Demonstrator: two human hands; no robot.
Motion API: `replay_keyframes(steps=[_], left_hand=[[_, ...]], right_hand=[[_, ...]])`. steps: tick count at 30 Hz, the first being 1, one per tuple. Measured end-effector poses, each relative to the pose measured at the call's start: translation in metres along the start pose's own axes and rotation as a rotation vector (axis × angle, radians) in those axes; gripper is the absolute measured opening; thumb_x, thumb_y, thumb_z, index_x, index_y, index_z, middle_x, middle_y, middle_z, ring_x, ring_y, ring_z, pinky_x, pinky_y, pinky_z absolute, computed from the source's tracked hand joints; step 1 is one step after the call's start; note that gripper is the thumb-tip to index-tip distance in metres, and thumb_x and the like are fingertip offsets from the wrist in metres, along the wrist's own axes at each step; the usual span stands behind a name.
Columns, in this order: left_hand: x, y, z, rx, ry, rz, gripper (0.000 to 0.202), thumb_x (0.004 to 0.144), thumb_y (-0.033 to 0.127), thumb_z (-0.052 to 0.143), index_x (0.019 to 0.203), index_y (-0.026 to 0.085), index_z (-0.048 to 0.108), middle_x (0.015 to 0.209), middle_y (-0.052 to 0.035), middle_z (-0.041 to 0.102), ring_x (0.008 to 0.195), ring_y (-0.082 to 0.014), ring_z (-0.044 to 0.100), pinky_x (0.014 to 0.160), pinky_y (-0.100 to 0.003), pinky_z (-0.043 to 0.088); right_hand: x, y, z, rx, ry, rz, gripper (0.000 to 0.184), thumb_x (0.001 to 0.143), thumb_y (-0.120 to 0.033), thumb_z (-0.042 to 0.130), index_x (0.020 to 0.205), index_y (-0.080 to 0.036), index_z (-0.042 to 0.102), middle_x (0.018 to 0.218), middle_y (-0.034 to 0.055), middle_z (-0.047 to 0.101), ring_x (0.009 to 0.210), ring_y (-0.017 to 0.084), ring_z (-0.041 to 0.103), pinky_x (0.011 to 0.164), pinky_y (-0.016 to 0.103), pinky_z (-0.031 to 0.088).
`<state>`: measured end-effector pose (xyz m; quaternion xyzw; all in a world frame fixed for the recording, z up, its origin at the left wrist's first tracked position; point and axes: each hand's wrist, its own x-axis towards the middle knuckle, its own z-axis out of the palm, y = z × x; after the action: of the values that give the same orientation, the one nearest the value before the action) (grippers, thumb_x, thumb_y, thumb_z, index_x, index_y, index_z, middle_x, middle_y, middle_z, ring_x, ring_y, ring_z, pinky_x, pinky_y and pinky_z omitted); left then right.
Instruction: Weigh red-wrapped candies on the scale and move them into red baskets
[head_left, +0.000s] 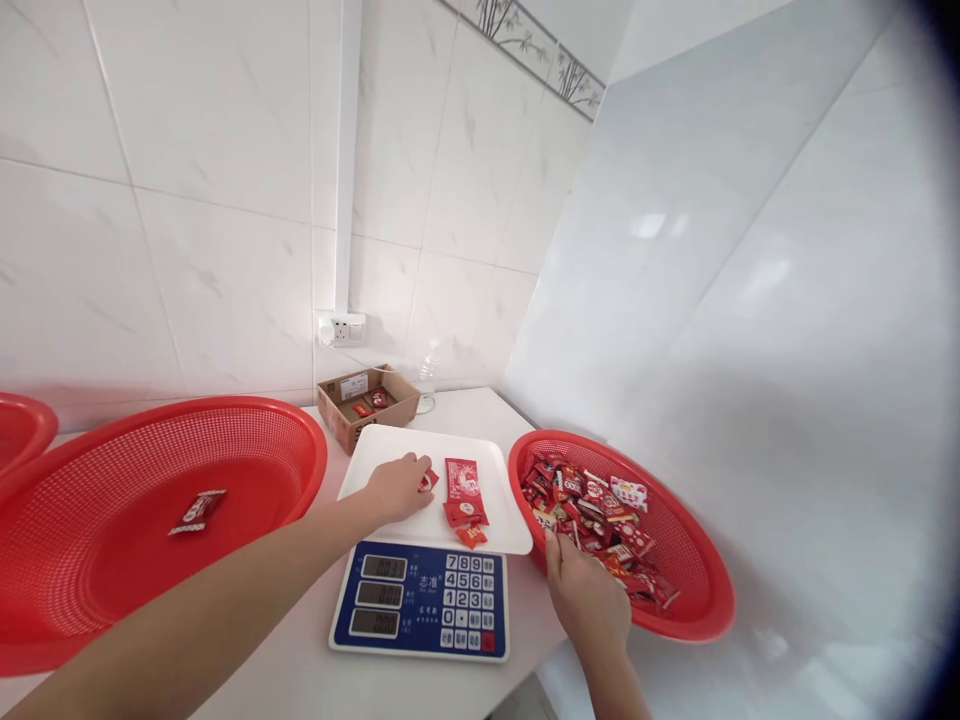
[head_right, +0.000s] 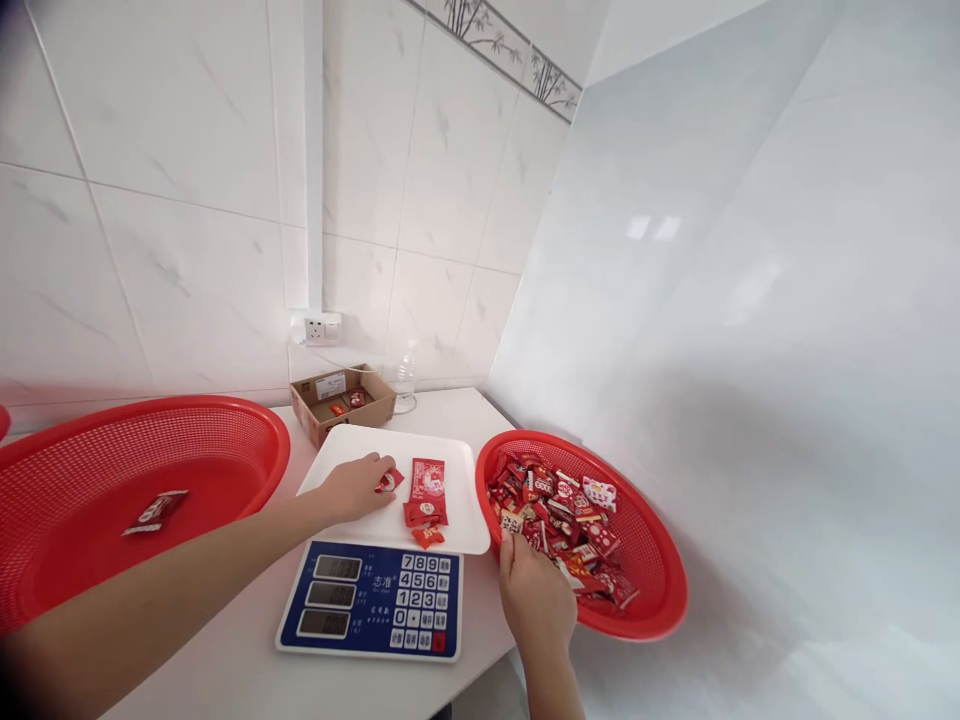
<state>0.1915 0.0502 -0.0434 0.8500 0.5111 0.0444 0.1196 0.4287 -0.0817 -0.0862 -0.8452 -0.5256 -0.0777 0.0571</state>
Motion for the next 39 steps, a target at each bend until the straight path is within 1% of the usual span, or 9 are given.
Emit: replay_keyframes(steps=[3,6,12,17,21,27,32,36,39], left_hand=[[-0.005,0.002,-0.007,0.041,-0.004,0.007,0.034,0.090,0.036,0.057,0.118,0.017,0.056,0.110,-0.0074,0.062,0.091,-0.0190,0.062,0.079,-0.040,0.054],[-0.018,-0.007,-0.031,0.096,0.039,-0.012,0.035,0.090,0.037,0.056,0.118,0.017,0.055,0.112,-0.0079,0.061,0.093,-0.0198,0.061,0.080,-0.041,0.053],[-0.065,-0.069,-0.086,0.198,0.124,-0.175,0.036,0.088,0.026,0.042,0.122,0.019,0.053,0.113,-0.0118,0.062,0.088,-0.0281,0.065,0.071,-0.044,0.052],[-0.087,-0.105,-0.088,0.274,0.109,-0.256,0.038,0.079,0.030,0.055,0.114,0.019,0.062,0.107,-0.0175,0.066,0.102,-0.0413,0.061,0.078,-0.052,0.050],[-0.079,-0.075,-0.068,0.220,0.059,-0.034,0.059,0.084,0.048,0.051,0.137,0.024,0.045,0.149,-0.0131,0.040,0.140,-0.0359,0.027,0.111,-0.054,0.026],[-0.042,0.011,-0.025,0.041,-0.161,0.305,0.080,0.083,0.072,0.036,0.150,0.031,0.019,0.160,-0.0081,0.008,0.146,-0.0293,0.004,0.114,-0.050,0.019],[0.001,0.050,0.007,0.012,-0.201,0.371,0.083,0.079,0.074,0.040,0.148,0.030,0.025,0.160,-0.0133,0.009,0.145,-0.0359,0.003,0.112,-0.058,0.016],[0.024,0.052,0.015,0.050,-0.176,0.364,0.077,0.078,0.072,0.047,0.141,0.028,0.040,0.157,-0.0163,0.020,0.142,-0.0425,0.015,0.106,-0.065,0.021],[0.029,0.050,0.014,0.094,-0.127,0.385,0.066,0.081,0.066,0.050,0.132,0.023,0.050,0.147,-0.0162,0.039,0.134,-0.0379,0.035,0.102,-0.059,0.033]], right_hand=[[0.000,0.000,-0.001,0.003,0.006,-0.002,0.044,0.099,-0.039,0.027,0.093,-0.021,0.066,0.083,0.0077,0.074,0.075,0.020,0.069,0.056,0.025,0.040],[0.000,0.001,-0.002,0.004,0.001,-0.001,0.043,0.099,-0.039,0.027,0.094,-0.021,0.066,0.084,0.0072,0.074,0.075,0.021,0.069,0.056,0.026,0.039],[0.000,0.001,0.000,0.003,0.025,-0.008,0.043,0.099,-0.039,0.028,0.095,-0.021,0.067,0.082,0.0072,0.074,0.073,0.020,0.069,0.054,0.025,0.038],[0.001,0.000,0.002,-0.036,0.056,-0.005,0.041,0.098,-0.038,0.031,0.093,-0.020,0.067,0.078,0.0085,0.073,0.070,0.019,0.068,0.055,0.024,0.038],[0.000,0.000,0.001,-0.032,0.059,-0.006,0.042,0.098,-0.038,0.031,0.092,-0.020,0.067,0.078,0.0083,0.073,0.072,0.020,0.068,0.056,0.025,0.038],[0.000,0.000,0.000,-0.009,0.033,-0.012,0.043,0.099,-0.038,0.028,0.096,-0.021,0.067,0.083,0.0081,0.073,0.073,0.019,0.068,0.057,0.025,0.039],[0.001,0.003,0.006,0.012,0.080,-0.056,0.044,0.100,-0.036,0.025,0.094,-0.020,0.066,0.082,0.0080,0.073,0.073,0.020,0.069,0.059,0.026,0.041],[0.001,0.004,0.010,0.032,0.107,-0.069,0.042,0.099,-0.035,0.028,0.091,-0.020,0.066,0.079,0.0073,0.073,0.072,0.019,0.069,0.060,0.026,0.042],[0.001,0.004,0.009,0.037,0.118,-0.068,0.041,0.099,-0.034,0.028,0.091,-0.021,0.066,0.078,0.0071,0.073,0.072,0.018,0.069,0.061,0.025,0.042]])
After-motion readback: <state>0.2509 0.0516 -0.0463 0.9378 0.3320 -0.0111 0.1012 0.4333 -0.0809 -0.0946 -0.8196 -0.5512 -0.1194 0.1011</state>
